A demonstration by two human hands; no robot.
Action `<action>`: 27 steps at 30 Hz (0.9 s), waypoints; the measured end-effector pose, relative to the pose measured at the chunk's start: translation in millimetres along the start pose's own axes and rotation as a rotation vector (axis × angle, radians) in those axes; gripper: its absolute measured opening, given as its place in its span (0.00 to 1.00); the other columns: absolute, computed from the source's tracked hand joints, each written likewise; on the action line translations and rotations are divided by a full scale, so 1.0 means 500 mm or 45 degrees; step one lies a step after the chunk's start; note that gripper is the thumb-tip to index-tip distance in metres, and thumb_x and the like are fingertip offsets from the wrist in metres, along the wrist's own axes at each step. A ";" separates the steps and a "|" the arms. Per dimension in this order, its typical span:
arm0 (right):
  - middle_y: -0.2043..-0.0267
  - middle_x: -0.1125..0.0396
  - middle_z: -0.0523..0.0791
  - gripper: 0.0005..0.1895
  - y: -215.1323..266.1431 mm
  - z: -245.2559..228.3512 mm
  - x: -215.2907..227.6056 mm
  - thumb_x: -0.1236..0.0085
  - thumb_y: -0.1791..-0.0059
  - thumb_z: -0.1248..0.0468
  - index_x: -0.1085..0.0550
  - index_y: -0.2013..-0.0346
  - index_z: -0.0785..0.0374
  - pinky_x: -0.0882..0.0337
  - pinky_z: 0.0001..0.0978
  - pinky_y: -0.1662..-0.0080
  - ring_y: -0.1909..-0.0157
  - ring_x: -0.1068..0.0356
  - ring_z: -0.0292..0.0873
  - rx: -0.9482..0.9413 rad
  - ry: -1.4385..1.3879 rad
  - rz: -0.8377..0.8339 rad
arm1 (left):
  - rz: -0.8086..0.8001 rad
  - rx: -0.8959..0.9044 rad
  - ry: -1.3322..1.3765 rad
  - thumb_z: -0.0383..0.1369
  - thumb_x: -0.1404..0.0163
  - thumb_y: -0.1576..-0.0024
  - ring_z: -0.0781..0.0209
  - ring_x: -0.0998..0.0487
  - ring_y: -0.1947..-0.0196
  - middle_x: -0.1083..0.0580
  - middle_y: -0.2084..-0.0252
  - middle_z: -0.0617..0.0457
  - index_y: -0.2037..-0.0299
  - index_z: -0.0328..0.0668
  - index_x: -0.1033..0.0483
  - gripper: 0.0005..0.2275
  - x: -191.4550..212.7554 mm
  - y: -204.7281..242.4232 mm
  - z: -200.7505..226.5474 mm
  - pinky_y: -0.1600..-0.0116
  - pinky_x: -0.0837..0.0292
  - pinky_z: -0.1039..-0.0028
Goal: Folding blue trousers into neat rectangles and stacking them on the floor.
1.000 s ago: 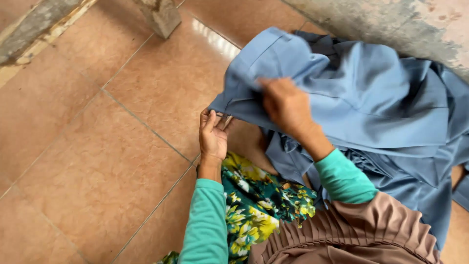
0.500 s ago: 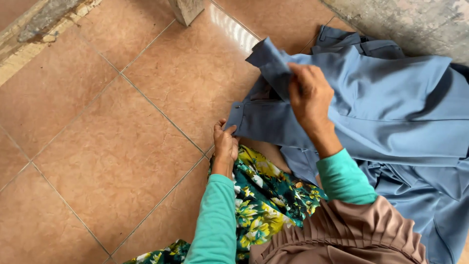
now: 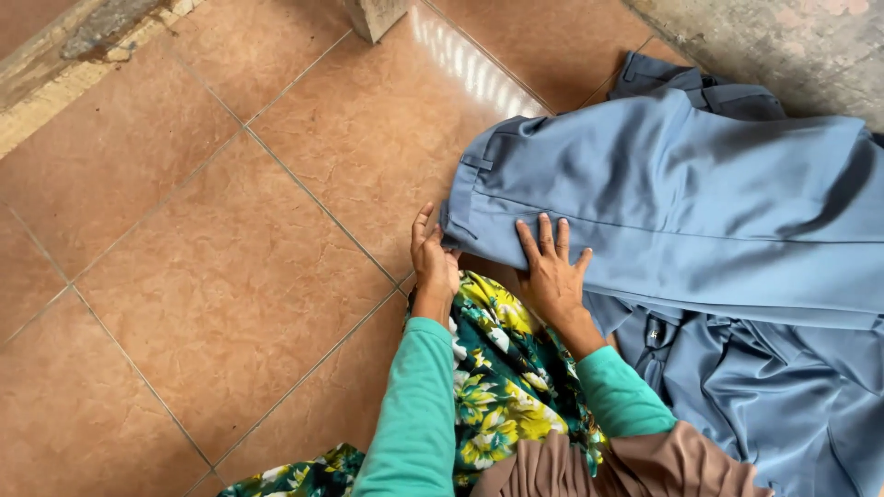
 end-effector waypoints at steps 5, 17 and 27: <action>0.18 0.62 0.45 0.39 -0.110 -0.015 -0.089 0.51 0.46 0.54 0.53 0.23 0.32 0.52 0.82 0.37 0.19 0.69 0.57 0.082 -0.122 -0.221 | 0.045 -0.002 0.098 0.27 0.67 0.31 0.38 0.32 0.36 0.35 0.36 0.39 0.31 0.63 0.37 0.20 0.068 -0.065 0.009 0.34 0.39 0.35; 0.18 0.61 0.43 0.40 -0.209 -0.352 -0.078 0.63 0.48 0.70 0.50 0.24 0.30 0.52 0.82 0.37 0.18 0.68 0.56 0.489 -0.011 -0.546 | 0.323 -0.206 0.276 0.30 0.67 0.30 0.45 0.32 0.34 0.33 0.34 0.47 0.33 0.63 0.35 0.18 0.388 -0.147 0.148 0.32 0.40 0.39; 0.18 0.59 0.44 0.36 -0.090 -0.658 -0.156 0.61 0.46 0.63 0.49 0.24 0.33 0.58 0.82 0.35 0.18 0.68 0.57 0.877 0.099 -0.533 | 0.586 -0.375 0.830 0.68 0.44 0.52 0.50 0.39 0.29 0.38 0.31 0.56 0.33 0.63 0.38 0.39 0.563 0.037 0.281 0.25 0.51 0.45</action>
Point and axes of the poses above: each hand's wrist, its own y-axis away from the middle knuckle, its own x-axis out of the back of the hand, z = x × y, the point moved 2 cm from there along -y, towards the middle knuckle
